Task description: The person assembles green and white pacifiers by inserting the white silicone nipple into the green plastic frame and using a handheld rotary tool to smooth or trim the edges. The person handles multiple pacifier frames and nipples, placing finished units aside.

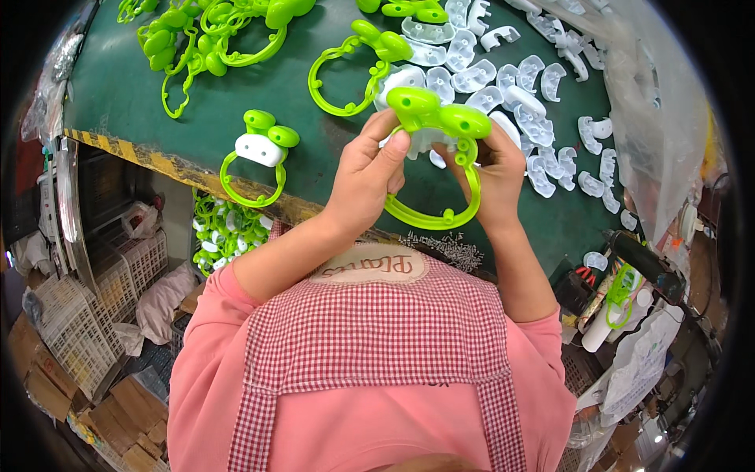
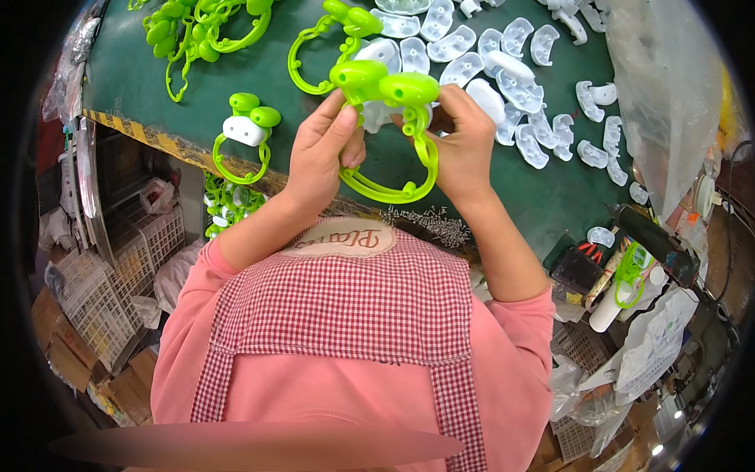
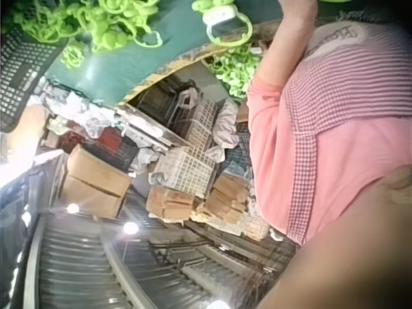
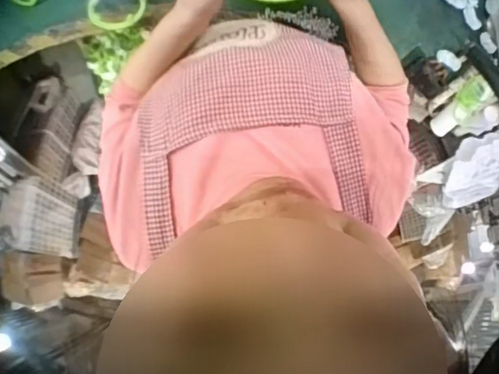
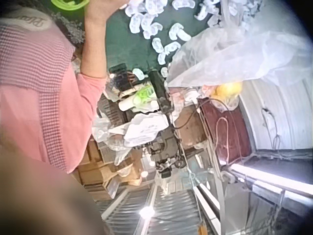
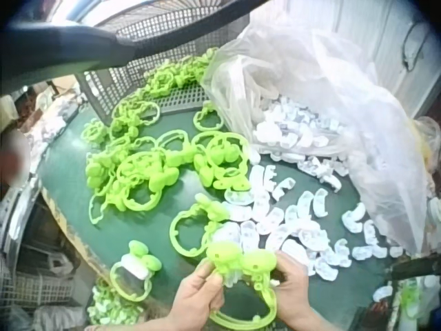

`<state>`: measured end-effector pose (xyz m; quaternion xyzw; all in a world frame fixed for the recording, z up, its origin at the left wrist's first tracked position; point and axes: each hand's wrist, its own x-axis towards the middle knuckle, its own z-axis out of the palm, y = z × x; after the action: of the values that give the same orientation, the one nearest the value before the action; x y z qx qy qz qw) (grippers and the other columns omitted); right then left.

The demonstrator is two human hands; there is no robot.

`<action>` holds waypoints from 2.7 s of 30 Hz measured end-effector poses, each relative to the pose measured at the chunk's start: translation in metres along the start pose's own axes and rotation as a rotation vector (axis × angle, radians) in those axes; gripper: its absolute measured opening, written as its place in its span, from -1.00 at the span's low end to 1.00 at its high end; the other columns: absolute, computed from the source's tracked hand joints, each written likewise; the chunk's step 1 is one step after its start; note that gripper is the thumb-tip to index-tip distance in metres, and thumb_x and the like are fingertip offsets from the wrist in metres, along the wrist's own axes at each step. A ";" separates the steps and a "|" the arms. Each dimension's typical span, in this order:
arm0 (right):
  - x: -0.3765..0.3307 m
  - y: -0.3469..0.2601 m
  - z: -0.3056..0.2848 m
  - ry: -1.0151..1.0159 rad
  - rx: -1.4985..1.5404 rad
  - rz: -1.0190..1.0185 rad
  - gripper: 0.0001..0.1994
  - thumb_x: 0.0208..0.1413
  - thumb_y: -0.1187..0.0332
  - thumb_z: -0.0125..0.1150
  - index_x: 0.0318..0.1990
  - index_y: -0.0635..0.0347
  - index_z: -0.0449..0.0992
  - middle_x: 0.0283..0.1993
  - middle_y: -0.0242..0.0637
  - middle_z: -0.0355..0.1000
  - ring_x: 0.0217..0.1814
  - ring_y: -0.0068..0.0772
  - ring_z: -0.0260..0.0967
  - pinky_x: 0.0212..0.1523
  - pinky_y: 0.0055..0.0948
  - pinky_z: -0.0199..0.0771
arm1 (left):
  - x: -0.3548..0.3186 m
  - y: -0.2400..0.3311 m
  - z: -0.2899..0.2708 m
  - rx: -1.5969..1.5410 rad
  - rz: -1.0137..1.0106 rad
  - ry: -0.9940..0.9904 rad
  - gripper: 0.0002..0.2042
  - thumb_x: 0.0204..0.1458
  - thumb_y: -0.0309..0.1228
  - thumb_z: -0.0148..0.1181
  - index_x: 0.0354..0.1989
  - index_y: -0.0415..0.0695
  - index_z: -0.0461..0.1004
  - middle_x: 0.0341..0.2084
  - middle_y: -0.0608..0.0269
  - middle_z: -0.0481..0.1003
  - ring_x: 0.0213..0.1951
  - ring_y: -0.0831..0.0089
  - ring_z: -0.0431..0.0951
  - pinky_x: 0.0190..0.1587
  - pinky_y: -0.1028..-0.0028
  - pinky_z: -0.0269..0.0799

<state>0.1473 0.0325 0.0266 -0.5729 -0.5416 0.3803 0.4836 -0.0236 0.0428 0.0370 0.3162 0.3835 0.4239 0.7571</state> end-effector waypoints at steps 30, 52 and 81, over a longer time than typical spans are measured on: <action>-0.035 0.022 -0.013 -0.059 -0.399 -0.294 -0.72 0.00 0.45 0.34 -0.09 0.22 0.56 -0.17 -0.23 0.54 -0.25 -0.24 0.50 -0.16 -0.41 0.48 | -0.036 -0.007 -0.062 -0.066 -0.357 0.014 -0.61 0.25 -0.27 0.03 0.18 -0.18 0.28 -0.35 0.41 0.45 -0.68 0.73 0.09 -0.54 0.63 0.11; -0.064 -0.004 0.016 0.118 -0.242 -0.250 -0.56 -0.21 0.48 0.50 -0.07 0.13 0.57 -0.03 -0.25 0.42 -0.10 -0.37 0.40 -0.15 -0.46 0.46 | -0.035 -0.012 -0.020 0.093 -0.350 0.058 -0.54 0.24 -0.17 0.02 0.21 -0.18 0.23 -0.52 0.50 0.31 -0.67 0.76 0.07 -0.55 0.65 0.13; -0.058 -0.008 0.006 -0.001 -0.747 -0.484 -0.53 -0.33 0.44 0.48 -0.11 0.18 0.60 -0.26 -0.32 0.41 -0.34 -0.32 0.41 -0.39 -0.41 0.46 | -0.034 -0.016 -0.016 0.126 -0.261 0.078 -0.47 0.30 -0.05 -0.15 0.22 -0.26 0.28 -0.21 0.26 0.47 -0.54 0.69 0.25 -0.52 0.64 0.20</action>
<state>0.1318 -0.0242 0.0277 -0.5648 -0.7606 0.0345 0.3182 -0.0427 0.0081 0.0266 0.2937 0.4762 0.3088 0.7692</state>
